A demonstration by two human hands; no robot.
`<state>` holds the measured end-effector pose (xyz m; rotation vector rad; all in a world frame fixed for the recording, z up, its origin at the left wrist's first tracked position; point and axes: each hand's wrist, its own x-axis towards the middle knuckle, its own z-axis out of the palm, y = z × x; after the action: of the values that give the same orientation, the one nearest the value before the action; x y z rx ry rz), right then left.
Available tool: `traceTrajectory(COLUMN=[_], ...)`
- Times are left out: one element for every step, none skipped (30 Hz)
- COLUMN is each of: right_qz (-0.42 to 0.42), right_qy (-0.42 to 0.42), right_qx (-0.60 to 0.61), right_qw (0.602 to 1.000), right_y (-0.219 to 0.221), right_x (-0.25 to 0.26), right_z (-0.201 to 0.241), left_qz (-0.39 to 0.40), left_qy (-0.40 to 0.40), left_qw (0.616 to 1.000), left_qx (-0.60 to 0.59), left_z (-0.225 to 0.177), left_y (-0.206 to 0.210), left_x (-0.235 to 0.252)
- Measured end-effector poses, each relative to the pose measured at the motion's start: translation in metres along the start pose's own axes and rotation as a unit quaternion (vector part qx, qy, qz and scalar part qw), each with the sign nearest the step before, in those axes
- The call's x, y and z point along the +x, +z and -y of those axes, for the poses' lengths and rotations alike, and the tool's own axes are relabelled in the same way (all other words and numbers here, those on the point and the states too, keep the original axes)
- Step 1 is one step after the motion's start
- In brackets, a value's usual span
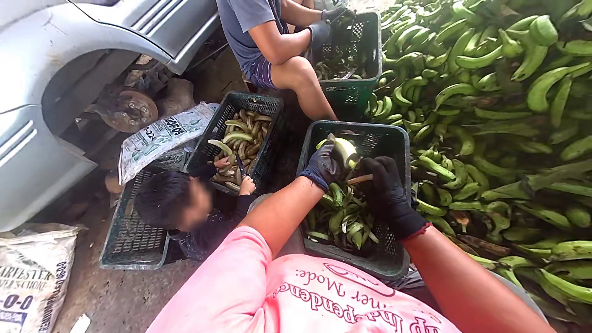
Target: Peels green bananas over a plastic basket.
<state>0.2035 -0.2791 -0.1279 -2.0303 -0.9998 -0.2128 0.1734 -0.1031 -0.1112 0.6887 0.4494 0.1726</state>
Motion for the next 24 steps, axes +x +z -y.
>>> traceTrajectory(right_qz=[0.003,0.007,0.013,0.018,0.027,0.037,0.044,0.047,0.046,0.043,0.040,0.042,0.046,0.052,0.060,0.069,0.080,0.094,0.120,0.146,0.168,0.179,0.178,0.165], right_qy=[0.008,0.013,0.013,0.011,0.007,0.000,-0.012,-0.029,-0.047,-0.059,-0.062,-0.057,-0.047,-0.031,-0.011,0.007,0.028,0.050,0.083,0.118,0.150,0.173,0.186,0.186], right_qx=[0.008,0.015,0.017,0.015,0.009,0.003,-0.001,-0.008,-0.013,-0.017,-0.018,-0.016,-0.016,-0.014,-0.012,-0.010,-0.008,-0.001,0.009,0.019,0.025,0.029,0.035,0.043], right_qw=[1.000,1.000,1.000,1.000,1.000,0.999,0.999,0.998,0.998,0.997,0.997,0.997,0.998,0.998,0.998,0.998,0.996,0.994,0.989,0.982,0.974,0.968,0.966,0.968], right_y=[-0.002,-0.004,-0.007,-0.009,-0.010,-0.010,-0.009,-0.007,-0.004,-0.002,-0.003,-0.005,-0.008,-0.012,-0.016,-0.018,-0.021,-0.024,-0.028,-0.032,-0.035,-0.037,-0.039,-0.042], right_x=[0.003,0.007,0.010,0.011,0.011,0.010,0.008,0.005,0.002,0.000,0.000,0.002,0.005,0.010,0.013,0.017,0.020,0.022,0.025,0.027,0.029,0.029,0.029,0.028], right_z=[-0.004,-0.008,-0.011,-0.013,-0.013,-0.011,-0.008,-0.006,-0.006,-0.007,-0.009,-0.012,-0.014,-0.015,-0.018,-0.021,-0.027,-0.031,-0.034,-0.036,-0.038,-0.040,-0.042,-0.042], left_qz=[0.023,0.044,0.058,0.060,0.055,0.045,0.031,0.014,-0.004,-0.019,-0.029,-0.029,-0.021,-0.005,0.023,0.051,0.074,0.102,0.136,0.173,0.207,0.227,0.227,0.209], left_qy=[-0.008,-0.017,-0.024,-0.026,-0.017,-0.007,-0.007,-0.011,-0.018,-0.026,-0.029,-0.029,-0.027,-0.022,-0.021,-0.025,-0.032,-0.041,-0.052,-0.064,-0.074,-0.083,-0.090,-0.094], left_qw=[1.000,0.999,0.998,0.998,0.998,0.998,0.998,0.999,1.000,0.999,0.997,0.994,0.991,0.987,0.982,0.974,0.960,0.941,0.917,0.891,0.866,0.850,0.853,0.874], left_qx=[0.009,0.009,0.005,-0.008,-0.026,-0.043,-0.045,-0.032,-0.005,0.028,0.063,0.096,0.126,0.158,0.187,0.220,0.267,0.321,0.371,0.414,0.450,0.468,0.461,0.429], left_z=[0.000,0.000,-0.001,-0.002,-0.004,-0.005,-0.007,-0.007,-0.007,-0.006,-0.005,-0.004,-0.003,-0.003,-0.002,-0.002,-0.003,-0.004,-0.005,-0.005,-0.008,-0.009,-0.008,-0.007], left_y=[-0.002,-0.002,0.001,0.003,0.004,0.005,0.005,0.003,0.002,0.002,0.002,0.003,0.005,0.007,0.008,0.011,0.015,0.016,0.015,0.016,0.019,0.021,0.022,0.021], left_x=[0.001,0.000,-0.001,-0.002,-0.003,-0.003,-0.003,-0.002,-0.001,-0.002,-0.003,-0.005,-0.008,-0.011,-0.013,-0.016,-0.020,-0.022,-0.023,-0.023,-0.026,-0.029,-0.030,-0.028])
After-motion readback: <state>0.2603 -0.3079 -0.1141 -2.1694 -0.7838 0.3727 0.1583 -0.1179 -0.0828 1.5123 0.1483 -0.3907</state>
